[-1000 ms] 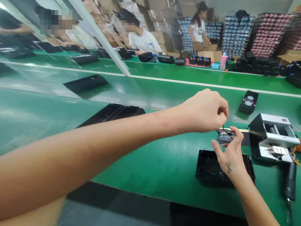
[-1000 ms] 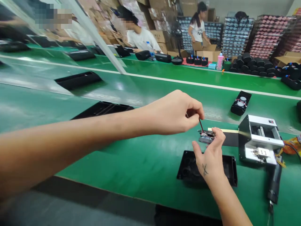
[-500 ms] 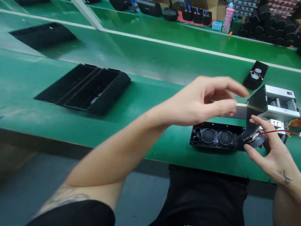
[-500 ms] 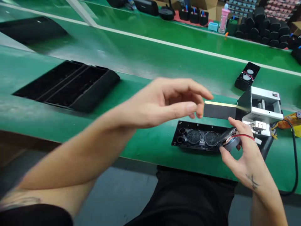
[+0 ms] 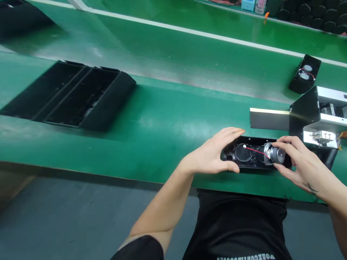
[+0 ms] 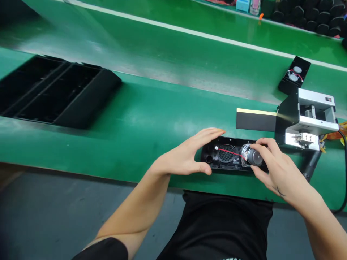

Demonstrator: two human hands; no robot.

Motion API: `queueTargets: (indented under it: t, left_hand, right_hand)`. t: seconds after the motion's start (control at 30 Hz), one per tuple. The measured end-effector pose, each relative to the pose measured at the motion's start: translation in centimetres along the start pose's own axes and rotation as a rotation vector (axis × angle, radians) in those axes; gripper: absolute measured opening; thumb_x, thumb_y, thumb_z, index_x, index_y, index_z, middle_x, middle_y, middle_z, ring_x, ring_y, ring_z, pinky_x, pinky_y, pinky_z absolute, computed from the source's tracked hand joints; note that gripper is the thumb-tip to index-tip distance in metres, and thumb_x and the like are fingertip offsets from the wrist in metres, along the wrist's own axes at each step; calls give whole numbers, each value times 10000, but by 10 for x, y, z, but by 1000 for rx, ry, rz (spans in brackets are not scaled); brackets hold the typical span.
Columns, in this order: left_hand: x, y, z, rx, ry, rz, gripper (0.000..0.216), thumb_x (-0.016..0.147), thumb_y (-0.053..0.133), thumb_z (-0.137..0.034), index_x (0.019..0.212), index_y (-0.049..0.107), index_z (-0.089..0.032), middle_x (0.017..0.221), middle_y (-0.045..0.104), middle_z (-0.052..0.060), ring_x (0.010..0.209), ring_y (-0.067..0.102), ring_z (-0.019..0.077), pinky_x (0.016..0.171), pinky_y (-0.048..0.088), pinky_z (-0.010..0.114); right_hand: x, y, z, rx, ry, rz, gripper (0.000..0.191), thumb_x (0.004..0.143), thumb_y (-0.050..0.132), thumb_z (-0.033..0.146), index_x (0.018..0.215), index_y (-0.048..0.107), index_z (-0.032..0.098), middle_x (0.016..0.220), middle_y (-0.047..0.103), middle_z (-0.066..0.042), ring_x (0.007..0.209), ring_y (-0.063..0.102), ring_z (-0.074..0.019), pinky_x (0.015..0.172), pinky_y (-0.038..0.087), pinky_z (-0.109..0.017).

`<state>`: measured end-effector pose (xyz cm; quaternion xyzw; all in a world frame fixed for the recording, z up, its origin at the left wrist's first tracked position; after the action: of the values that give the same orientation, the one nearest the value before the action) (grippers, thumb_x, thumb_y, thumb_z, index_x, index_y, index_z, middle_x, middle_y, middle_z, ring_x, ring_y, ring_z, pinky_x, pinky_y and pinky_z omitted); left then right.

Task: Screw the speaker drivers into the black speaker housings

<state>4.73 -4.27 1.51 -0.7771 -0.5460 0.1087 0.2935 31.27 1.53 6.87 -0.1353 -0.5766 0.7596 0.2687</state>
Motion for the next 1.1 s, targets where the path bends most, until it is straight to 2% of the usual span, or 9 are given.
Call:
queueTargets:
  t: [0.07, 0.13, 0.23, 0.63, 0.8, 0.87, 0.93, 1.0, 1.1]
  left_hand:
    - [-3, 5, -1, 80, 21, 7, 1171, 833, 688, -887, 1720, 331, -211, 1722, 404, 240, 1629, 332, 443, 1312, 354, 675]
    - [-6, 11, -2, 167, 34, -6, 1161, 857, 691, -859, 1728, 303, -196, 1720, 392, 256, 1639, 298, 460, 1308, 343, 700]
    - [-8, 16, -8, 265, 56, -75, 1021, 928, 639, -812, 1682, 382, -172, 1682, 433, 268, 1629, 305, 458, 1298, 346, 713]
    - [-7, 24, -14, 319, 88, -142, 793, 968, 762, -604, 1513, 523, -80, 1574, 525, 277, 1482, 451, 429, 1227, 455, 661]
    - [-8, 23, -15, 328, 79, -125, 862, 936, 719, -729, 1479, 573, -75, 1580, 525, 283, 1498, 443, 443, 1232, 441, 664]
    - [-9, 20, -14, 304, 78, -105, 970, 922, 590, -853, 1502, 576, -76, 1589, 521, 287, 1511, 436, 446, 1236, 432, 672]
    - [-7, 15, -14, 301, 75, -90, 969, 979, 420, -866, 1501, 604, -70, 1599, 517, 290, 1514, 441, 448, 1223, 438, 683]
    - [-1, 9, -15, 372, 64, -90, 822, 1070, 367, -757, 1435, 684, -92, 1613, 522, 273, 1515, 446, 461, 1188, 456, 701]
    - [14, 3, -21, 547, 53, -70, 459, 1112, 536, -507, 1199, 816, -154, 1637, 541, 208, 1517, 465, 464, 1153, 481, 688]
  right_hand:
    - [2, 2, 2, -22, -5, 46, 366, 1111, 507, 375, 1425, 558, 192, 1325, 624, -111, 859, 726, -205, 649, 637, -331]
    - [4, 5, 4, -36, -19, 79, 374, 1131, 477, 357, 1453, 537, 176, 1339, 638, -106, 943, 743, -220, 675, 650, -337]
    - [5, 9, 6, -107, -38, 88, 369, 1155, 443, 366, 1427, 543, 139, 1338, 668, -101, 1058, 749, -243, 723, 663, -350]
    - [16, 16, 16, -337, -114, 46, 346, 1167, 448, 361, 1338, 638, 127, 1265, 721, -63, 949, 753, -220, 696, 592, -351]
    - [16, 17, 16, -357, -102, 43, 318, 1163, 472, 361, 1321, 647, 147, 1264, 729, -41, 939, 749, -206, 697, 570, -343]
    - [17, 16, 15, -355, -95, 37, 309, 1161, 481, 365, 1312, 648, 152, 1267, 731, -33, 923, 746, -201, 688, 560, -340]
    - [17, 16, 15, -347, -88, 41, 301, 1159, 490, 367, 1309, 645, 157, 1272, 732, -25, 909, 745, -199, 673, 551, -341]
    - [17, 16, 15, -343, -84, 49, 294, 1153, 504, 370, 1310, 637, 160, 1278, 731, -22, 897, 745, -202, 658, 542, -343]
    - [18, 16, 17, -347, -66, 71, 261, 1127, 555, 343, 1303, 625, 163, 1264, 729, -20, 872, 739, -205, 628, 527, -345]
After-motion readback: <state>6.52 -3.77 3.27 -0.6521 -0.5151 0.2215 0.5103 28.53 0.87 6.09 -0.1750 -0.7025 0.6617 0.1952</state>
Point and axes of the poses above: each hand's wrist, its own x-axis towards the middle knuckle, its own y-axis out of the palm, z = x × y, the point moved 5 cm from there along x, towards the middle knuckle
